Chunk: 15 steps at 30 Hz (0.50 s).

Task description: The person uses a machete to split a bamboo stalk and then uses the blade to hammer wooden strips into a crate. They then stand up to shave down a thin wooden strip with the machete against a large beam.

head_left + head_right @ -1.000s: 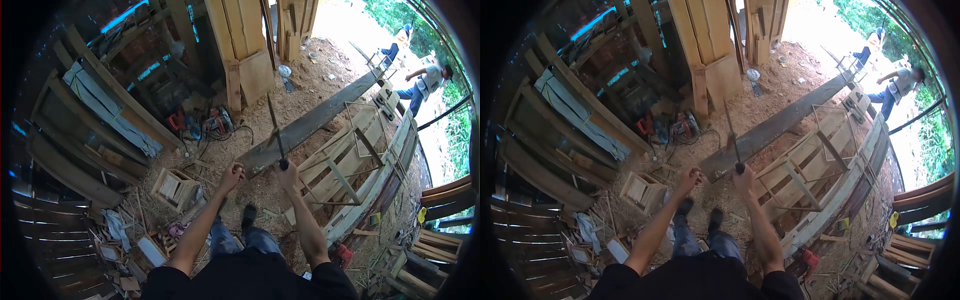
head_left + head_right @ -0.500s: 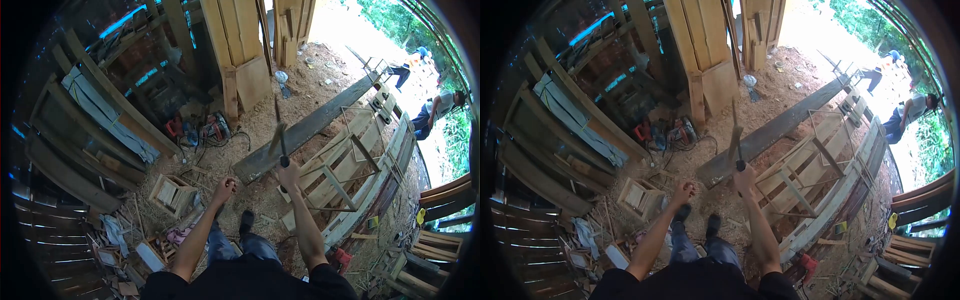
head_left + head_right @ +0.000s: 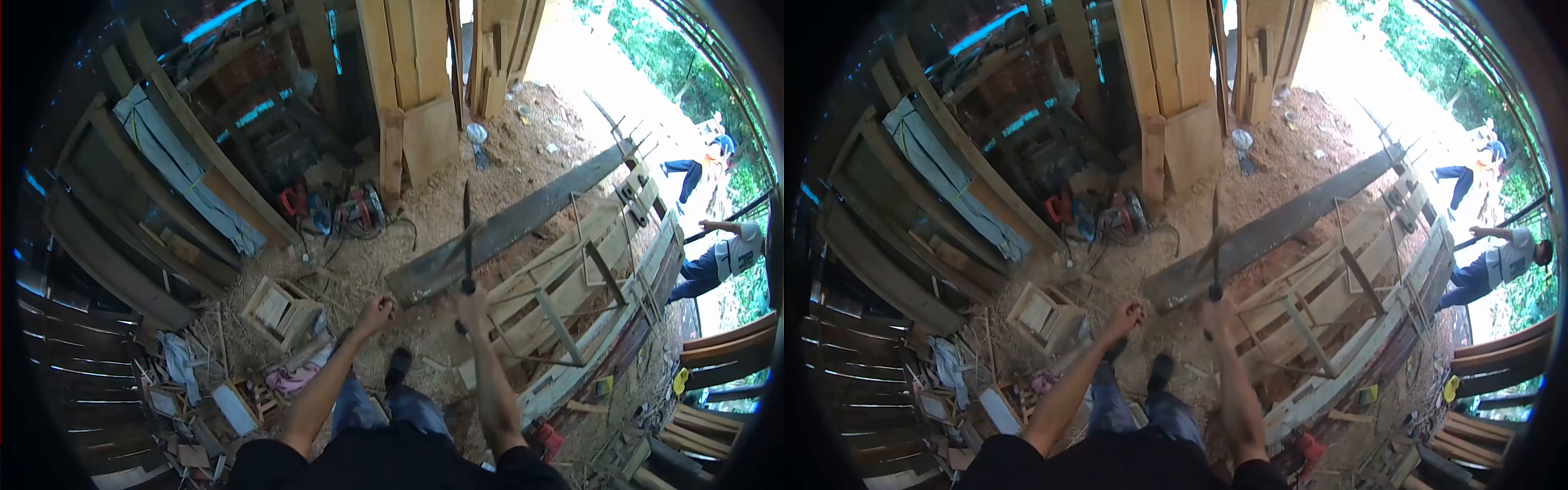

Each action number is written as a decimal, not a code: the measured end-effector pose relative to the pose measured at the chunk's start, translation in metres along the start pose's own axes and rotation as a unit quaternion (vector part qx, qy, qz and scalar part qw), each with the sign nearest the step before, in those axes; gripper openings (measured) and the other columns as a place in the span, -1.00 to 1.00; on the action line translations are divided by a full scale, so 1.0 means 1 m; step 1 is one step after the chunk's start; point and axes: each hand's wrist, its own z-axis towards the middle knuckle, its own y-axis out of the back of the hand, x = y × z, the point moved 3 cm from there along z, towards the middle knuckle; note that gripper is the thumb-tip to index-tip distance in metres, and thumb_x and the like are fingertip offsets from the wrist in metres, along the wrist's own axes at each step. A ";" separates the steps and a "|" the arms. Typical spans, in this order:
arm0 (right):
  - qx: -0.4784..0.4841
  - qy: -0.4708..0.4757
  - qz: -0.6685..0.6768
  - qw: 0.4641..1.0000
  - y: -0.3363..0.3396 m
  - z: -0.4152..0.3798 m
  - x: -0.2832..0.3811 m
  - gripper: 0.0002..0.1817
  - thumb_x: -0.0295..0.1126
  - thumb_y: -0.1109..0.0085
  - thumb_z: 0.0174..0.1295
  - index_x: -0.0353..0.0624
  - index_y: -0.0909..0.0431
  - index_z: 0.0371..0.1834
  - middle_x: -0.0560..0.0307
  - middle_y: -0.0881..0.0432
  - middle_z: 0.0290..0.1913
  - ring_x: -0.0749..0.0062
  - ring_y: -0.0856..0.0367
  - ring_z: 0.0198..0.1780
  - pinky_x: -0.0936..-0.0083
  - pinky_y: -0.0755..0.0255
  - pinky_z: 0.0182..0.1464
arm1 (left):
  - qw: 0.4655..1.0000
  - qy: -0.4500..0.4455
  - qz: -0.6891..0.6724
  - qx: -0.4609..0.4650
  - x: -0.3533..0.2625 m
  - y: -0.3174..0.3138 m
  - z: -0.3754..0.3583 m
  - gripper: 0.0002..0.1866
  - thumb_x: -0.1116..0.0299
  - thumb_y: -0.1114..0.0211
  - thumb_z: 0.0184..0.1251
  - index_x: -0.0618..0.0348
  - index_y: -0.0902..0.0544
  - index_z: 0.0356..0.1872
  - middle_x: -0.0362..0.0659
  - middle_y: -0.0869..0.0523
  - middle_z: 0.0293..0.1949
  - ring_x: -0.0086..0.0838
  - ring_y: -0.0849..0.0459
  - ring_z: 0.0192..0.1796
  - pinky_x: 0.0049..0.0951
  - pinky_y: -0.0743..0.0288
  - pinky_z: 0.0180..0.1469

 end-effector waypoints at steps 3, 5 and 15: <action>-0.046 0.035 0.100 0.993 0.055 0.003 0.074 -0.78 -0.33 -0.27 0.25 -0.26 -0.51 -0.23 0.16 -0.54 -0.62 0.45 -0.57 -0.52 0.43 -0.41 -0.46 | 0.999 -0.026 -0.024 -0.009 -0.019 0.007 0.012 -0.81 0.42 -0.01 0.51 0.23 -0.55 -0.03 -0.16 -0.67 -0.28 -0.50 -0.69 -0.29 -0.40 -0.60 -0.15; -0.095 0.035 0.182 0.978 0.069 -0.005 0.091 -0.79 -0.34 -0.25 0.28 -0.26 -0.50 -0.23 0.18 -0.53 -0.63 0.48 -0.56 -0.52 0.46 -0.40 -0.47 | 0.998 -0.037 -0.048 -0.015 -0.016 0.004 0.016 -0.81 0.42 -0.01 0.52 0.23 -0.56 -0.05 -0.16 -0.67 -0.29 -0.50 -0.68 -0.30 -0.39 -0.60 -0.16; 0.023 -0.070 0.058 0.996 -0.003 0.008 0.000 -0.88 -0.43 -0.13 0.21 -0.26 -0.52 -0.39 0.17 -0.50 -0.58 0.28 -0.47 -0.61 0.32 -0.35 -0.50 | 0.999 -0.035 -0.022 0.007 -0.010 -0.002 0.017 -0.83 0.41 -0.02 0.53 0.23 -0.56 -0.07 -0.14 -0.68 -0.25 -0.50 -0.69 -0.27 -0.41 -0.58 -0.19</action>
